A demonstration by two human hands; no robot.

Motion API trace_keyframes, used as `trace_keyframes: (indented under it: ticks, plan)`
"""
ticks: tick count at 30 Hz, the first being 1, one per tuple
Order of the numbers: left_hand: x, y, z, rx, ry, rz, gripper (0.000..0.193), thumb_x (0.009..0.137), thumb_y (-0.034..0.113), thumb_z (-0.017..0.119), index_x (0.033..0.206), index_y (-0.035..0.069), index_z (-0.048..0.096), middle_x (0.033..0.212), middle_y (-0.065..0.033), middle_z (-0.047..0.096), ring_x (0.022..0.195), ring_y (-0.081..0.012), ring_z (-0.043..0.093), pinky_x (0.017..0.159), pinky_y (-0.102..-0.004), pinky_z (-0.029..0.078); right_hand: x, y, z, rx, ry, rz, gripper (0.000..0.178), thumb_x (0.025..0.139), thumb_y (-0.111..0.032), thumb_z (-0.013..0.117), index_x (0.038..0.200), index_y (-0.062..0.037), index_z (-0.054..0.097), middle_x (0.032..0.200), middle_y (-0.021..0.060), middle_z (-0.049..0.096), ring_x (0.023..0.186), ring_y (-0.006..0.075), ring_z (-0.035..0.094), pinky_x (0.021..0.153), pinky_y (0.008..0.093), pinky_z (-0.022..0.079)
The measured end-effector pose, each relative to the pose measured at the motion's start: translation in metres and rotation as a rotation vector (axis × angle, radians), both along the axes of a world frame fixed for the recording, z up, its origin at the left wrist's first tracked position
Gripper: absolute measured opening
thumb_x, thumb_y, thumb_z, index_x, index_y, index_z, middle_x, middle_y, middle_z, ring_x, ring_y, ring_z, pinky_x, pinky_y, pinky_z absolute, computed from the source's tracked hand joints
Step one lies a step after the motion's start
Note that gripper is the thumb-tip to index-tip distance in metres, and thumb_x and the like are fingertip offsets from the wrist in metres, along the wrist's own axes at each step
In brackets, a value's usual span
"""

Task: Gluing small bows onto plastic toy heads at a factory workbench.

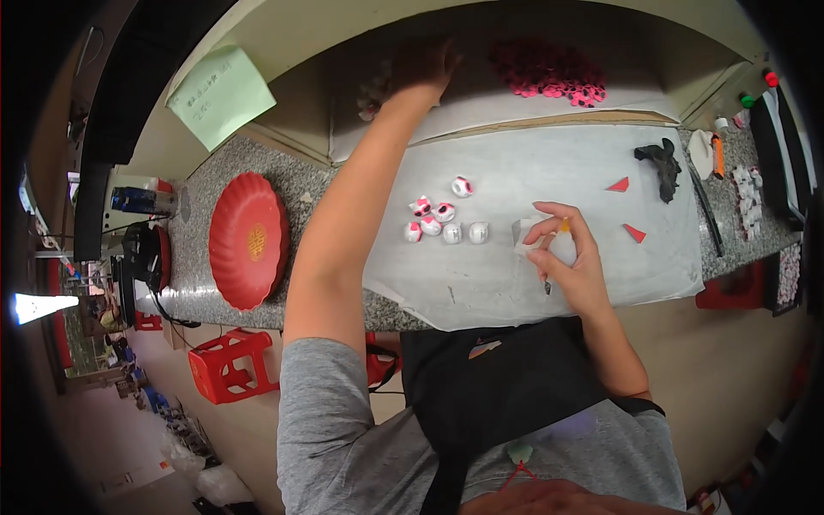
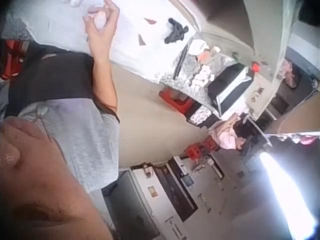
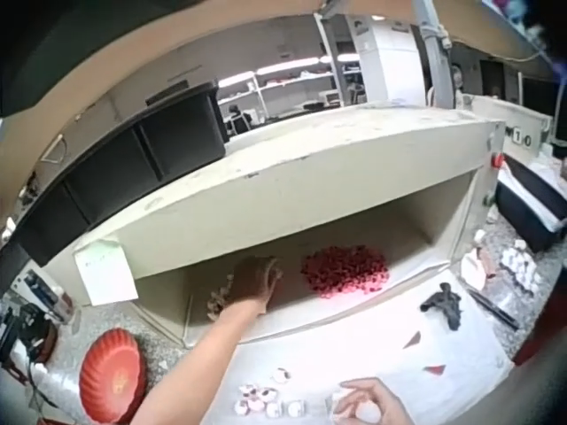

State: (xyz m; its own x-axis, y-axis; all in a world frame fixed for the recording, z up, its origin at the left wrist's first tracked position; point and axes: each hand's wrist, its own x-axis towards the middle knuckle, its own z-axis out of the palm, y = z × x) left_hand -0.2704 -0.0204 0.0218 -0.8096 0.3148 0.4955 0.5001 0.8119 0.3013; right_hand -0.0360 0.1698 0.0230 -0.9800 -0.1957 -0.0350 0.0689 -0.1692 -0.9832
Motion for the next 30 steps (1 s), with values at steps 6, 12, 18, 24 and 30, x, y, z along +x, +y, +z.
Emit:
trace_keyframes:
  ticks: [6, 12, 18, 24, 30]
  plan:
    - [-0.019, 0.005, -0.014, -0.42, 0.177, 0.075, 0.017, 0.072, 0.02, 0.055, 0.088, 0.014, 0.057, 0.069, -0.0088, 0.054, 0.063, -0.0201, 0.051, 0.062, -0.029, 0.042, 0.01, 0.026, -0.006, -0.085, -0.046, -0.009, 0.031, 0.068, 0.003, 0.045, 0.097, -0.0015, 0.035, 0.095, 0.0115, 0.037, 0.059, 0.0119, 0.045, 0.043, 0.0195, 0.038]
    - [0.121, 0.008, 0.043, 0.865, -0.581, -0.244, 0.017, 0.069, 0.003, 0.057, 0.085, 0.0, 0.053, 0.078, -0.004, 0.054, 0.069, -0.0081, 0.05, 0.063, -0.0188, 0.04, 0.0, 0.028, 0.01, -0.094, 0.081, -0.072, 0.031, 0.069, 0.001, 0.045, 0.099, 0.0029, 0.038, 0.094, 0.0112, 0.039, 0.068, 0.0165, 0.048, 0.048, 0.0239, 0.042]
    - [0.22, 0.01, 0.019, 1.397, -0.721, -0.256, 0.02, 0.071, -0.003, 0.053, 0.091, 0.0, 0.049, 0.09, -0.0091, 0.052, 0.078, -0.0119, 0.051, 0.069, -0.0221, 0.042, 0.002, 0.018, 0.012, -0.282, 0.115, -0.207, 0.025, 0.068, -0.007, 0.056, 0.088, -0.0029, 0.042, 0.093, 0.0078, 0.041, 0.071, 0.0145, 0.047, 0.054, 0.0232, 0.041]
    - [0.236, 0.022, -0.004, 1.645, -0.691, -0.253, 0.027, 0.07, -0.008, 0.053, 0.095, -0.001, 0.046, 0.096, -0.0104, 0.051, 0.087, -0.0135, 0.051, 0.072, -0.0221, 0.043, 0.008, 0.001, 0.027, -0.352, 0.226, -0.36, 0.03, 0.061, -0.003, 0.064, 0.083, -0.0021, 0.044, 0.085, 0.0088, 0.044, 0.066, 0.0122, 0.045, 0.056, 0.0211, 0.038]
    - [0.237, 0.018, -0.017, 1.63, -0.613, -0.268, 0.034, 0.069, -0.01, 0.053, 0.101, -0.002, 0.043, 0.098, -0.0119, 0.051, 0.088, -0.0136, 0.051, 0.073, -0.022, 0.043, 0.015, -0.008, 0.021, 0.075, 0.688, -0.298, 0.038, 0.054, 0.0, 0.069, 0.084, -0.0023, 0.046, 0.081, 0.0091, 0.045, 0.066, 0.0134, 0.047, 0.057, 0.0233, 0.039]
